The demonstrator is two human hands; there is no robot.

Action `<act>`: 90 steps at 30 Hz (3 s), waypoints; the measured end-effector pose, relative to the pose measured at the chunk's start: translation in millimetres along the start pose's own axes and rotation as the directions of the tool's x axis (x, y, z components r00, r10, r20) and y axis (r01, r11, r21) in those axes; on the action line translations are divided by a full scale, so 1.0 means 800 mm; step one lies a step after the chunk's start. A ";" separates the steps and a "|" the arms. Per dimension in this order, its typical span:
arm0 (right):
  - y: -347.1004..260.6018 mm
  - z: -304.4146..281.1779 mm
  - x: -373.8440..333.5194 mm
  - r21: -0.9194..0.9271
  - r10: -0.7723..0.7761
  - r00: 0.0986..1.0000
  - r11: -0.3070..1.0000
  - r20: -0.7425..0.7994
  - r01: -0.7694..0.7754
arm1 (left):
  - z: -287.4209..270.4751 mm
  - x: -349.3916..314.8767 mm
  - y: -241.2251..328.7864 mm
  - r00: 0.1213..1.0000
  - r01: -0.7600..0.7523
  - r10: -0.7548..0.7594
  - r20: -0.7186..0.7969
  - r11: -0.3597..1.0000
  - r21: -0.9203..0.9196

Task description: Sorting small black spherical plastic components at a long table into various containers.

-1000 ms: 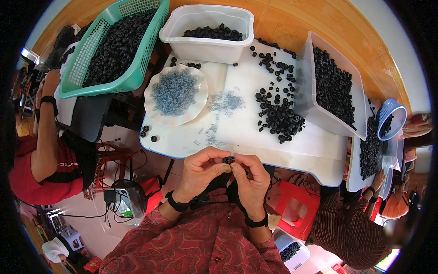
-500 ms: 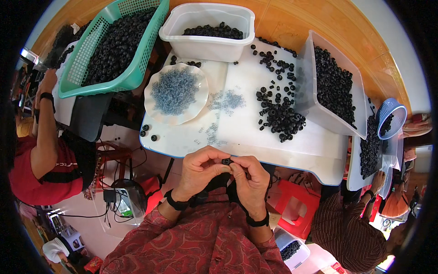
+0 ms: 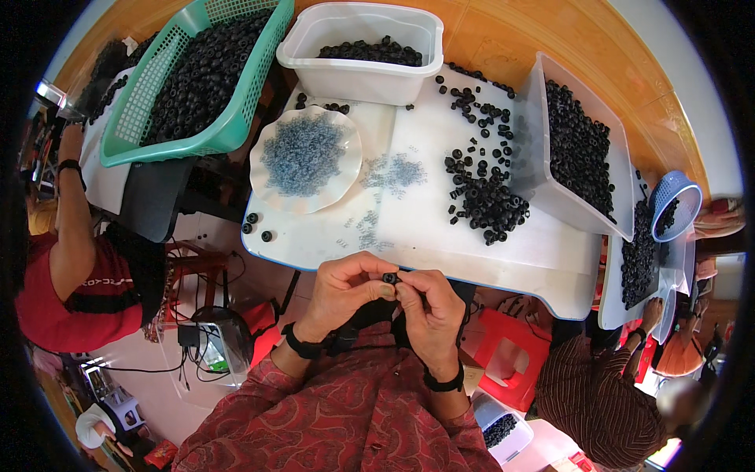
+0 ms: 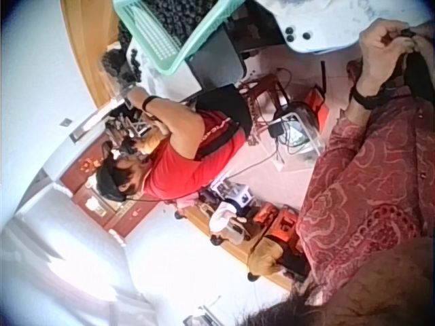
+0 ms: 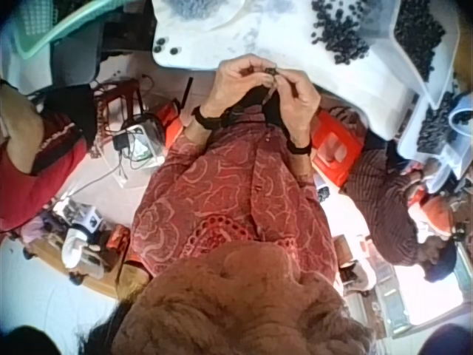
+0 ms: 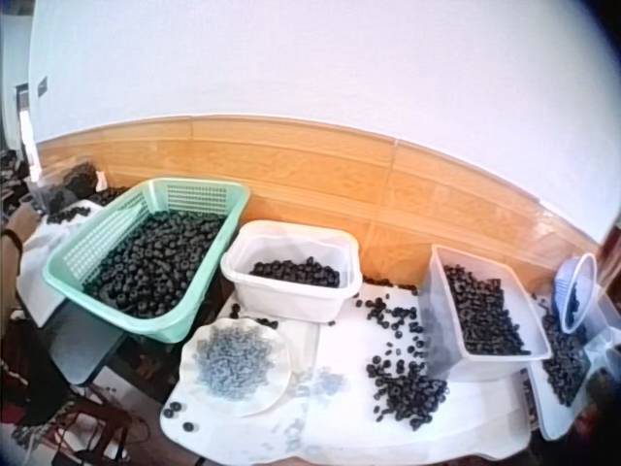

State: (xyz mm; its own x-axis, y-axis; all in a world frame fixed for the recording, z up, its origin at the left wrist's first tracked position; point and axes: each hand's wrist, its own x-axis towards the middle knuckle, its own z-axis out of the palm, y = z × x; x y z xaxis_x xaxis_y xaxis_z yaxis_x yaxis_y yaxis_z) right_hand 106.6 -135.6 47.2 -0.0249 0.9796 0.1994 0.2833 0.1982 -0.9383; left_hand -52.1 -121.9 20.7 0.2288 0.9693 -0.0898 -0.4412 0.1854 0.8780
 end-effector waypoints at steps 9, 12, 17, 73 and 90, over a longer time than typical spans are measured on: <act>-0.002 0.000 0.007 -0.042 -0.079 0.997 0.996 0.000 0.079 | -0.002 -0.001 -0.006 0.998 0.065 -0.066 -0.022 0.998 -0.011; 0.000 -0.002 0.006 -0.022 -0.042 0.999 0.999 0.023 0.042 | -0.004 0.000 -0.005 0.995 0.101 -0.101 -0.009 0.995 0.026; -0.008 0.004 0.002 0.217 0.220 0.976 0.952 0.002 -0.215 | -0.004 0.002 -0.012 0.992 0.125 -0.127 -0.005 0.984 -0.127; -0.019 -0.009 0.024 -0.202 0.011 0.968 0.979 0.252 0.041 | -0.023 0.005 -0.008 0.987 0.065 -0.052 0.151 0.995 -0.077; -0.007 -0.007 0.017 -0.215 -0.043 0.989 0.974 0.138 0.072 | -0.028 0.003 -0.004 0.953 -0.005 0.030 0.301 0.997 -0.083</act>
State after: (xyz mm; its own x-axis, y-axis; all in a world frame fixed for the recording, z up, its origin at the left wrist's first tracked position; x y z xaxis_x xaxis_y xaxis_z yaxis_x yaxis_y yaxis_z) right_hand 110.0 -123.7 56.9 -0.1693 0.9654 0.1985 0.4804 0.2567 -0.8386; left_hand -69.8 -116.3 7.1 0.4666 0.8807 0.0823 -0.5125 0.1934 0.8366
